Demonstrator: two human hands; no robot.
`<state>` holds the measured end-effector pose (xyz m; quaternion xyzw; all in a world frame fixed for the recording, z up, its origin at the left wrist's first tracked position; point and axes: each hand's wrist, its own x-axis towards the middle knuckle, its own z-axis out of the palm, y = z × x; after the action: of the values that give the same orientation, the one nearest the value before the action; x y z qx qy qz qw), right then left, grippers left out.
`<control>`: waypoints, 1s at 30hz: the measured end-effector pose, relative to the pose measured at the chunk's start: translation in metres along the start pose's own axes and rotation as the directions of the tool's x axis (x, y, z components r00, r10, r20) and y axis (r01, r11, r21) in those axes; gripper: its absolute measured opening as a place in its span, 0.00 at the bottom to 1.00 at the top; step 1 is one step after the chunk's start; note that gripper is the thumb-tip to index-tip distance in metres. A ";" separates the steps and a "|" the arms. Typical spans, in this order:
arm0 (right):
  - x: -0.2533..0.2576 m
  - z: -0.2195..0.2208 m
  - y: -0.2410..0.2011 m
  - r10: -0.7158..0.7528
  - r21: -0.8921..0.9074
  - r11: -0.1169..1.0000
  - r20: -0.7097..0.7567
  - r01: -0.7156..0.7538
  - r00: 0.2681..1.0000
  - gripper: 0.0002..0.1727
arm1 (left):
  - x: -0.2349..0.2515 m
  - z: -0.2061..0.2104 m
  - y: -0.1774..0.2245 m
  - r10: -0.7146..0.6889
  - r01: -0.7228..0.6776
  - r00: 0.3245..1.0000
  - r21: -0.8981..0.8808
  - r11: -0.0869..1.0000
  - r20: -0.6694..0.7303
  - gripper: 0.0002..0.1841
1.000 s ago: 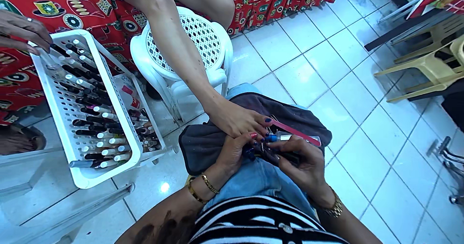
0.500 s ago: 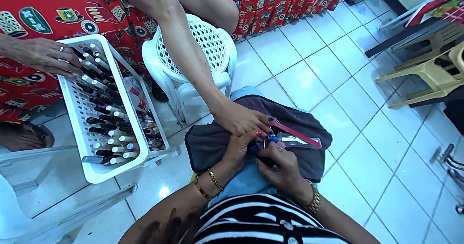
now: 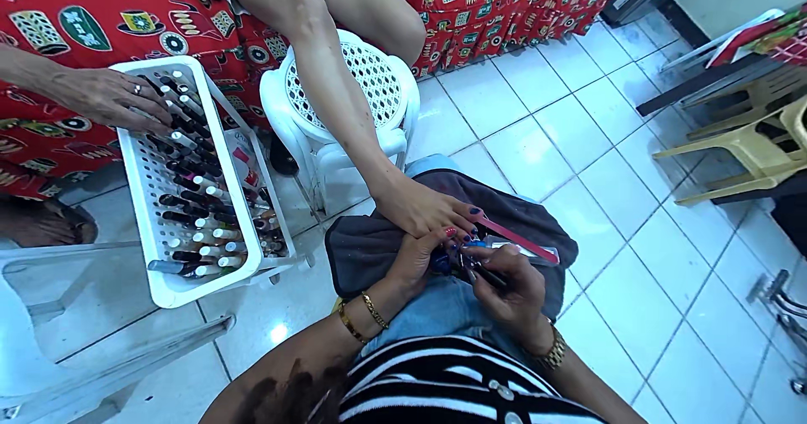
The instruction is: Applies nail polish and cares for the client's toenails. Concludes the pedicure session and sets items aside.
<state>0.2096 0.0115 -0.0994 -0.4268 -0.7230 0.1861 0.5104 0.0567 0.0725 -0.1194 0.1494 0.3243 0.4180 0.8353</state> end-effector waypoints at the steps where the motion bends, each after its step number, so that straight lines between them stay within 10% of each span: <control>1: 0.000 0.002 0.001 -0.012 -0.023 1.000 -0.006 0.012 1.000 0.12 | 0.000 0.000 0.000 0.002 -0.002 1.000 0.002 1.000 -0.004 0.10; 30: 0.004 0.004 0.000 -0.075 -0.205 0.975 0.045 0.083 0.996 0.06 | 0.000 0.002 -0.002 0.037 -0.036 0.999 0.040 0.999 -0.028 0.10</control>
<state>0.2053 0.0150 -0.0987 -0.4450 -0.7640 0.0975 0.4570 0.0591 0.0716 -0.1189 0.1659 0.3417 0.4290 0.8196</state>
